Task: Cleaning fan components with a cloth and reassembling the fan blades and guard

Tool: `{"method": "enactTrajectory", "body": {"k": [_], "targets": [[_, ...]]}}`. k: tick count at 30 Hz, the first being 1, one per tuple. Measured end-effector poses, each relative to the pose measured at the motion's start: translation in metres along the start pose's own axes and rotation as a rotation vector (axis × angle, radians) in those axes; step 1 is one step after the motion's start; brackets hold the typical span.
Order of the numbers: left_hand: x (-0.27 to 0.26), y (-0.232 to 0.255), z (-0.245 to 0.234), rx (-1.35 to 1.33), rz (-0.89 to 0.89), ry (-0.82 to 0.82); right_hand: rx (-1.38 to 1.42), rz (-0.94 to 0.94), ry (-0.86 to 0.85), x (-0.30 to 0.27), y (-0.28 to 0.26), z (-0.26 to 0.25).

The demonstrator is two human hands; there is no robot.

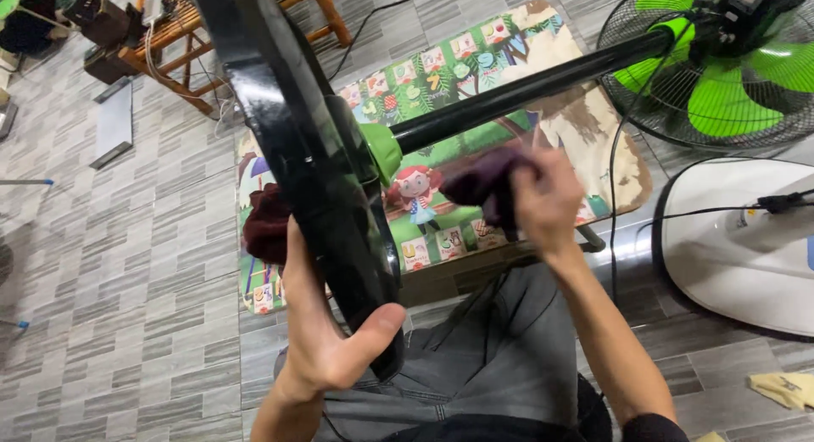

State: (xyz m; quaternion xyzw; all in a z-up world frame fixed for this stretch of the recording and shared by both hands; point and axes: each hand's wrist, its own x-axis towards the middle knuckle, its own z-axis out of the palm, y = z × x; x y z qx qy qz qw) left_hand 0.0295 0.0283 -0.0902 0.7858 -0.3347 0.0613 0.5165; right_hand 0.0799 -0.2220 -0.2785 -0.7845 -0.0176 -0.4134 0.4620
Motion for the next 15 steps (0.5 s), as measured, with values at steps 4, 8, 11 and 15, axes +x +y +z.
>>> {"method": "enactTrajectory", "body": {"k": [4, 8, 11, 15], "targets": [[0.002, 0.000, 0.001, -0.062, 0.001, -0.008, 0.386, -0.005, 0.262, 0.040, -0.008, 0.013], [-0.001, -0.002, 0.004, -0.087, 0.009, -0.009, 0.422, -0.122, 0.169, 0.059, -0.018, 0.069], [-0.004, -0.002, 0.005, -0.146, 0.012, -0.008, 0.350, -0.092, 0.150, 0.066, -0.039, 0.096], [0.001, 0.001, 0.004, -0.042, -0.039, 0.005, 0.025, -0.280, -0.052, 0.081, -0.013, 0.103]]}}
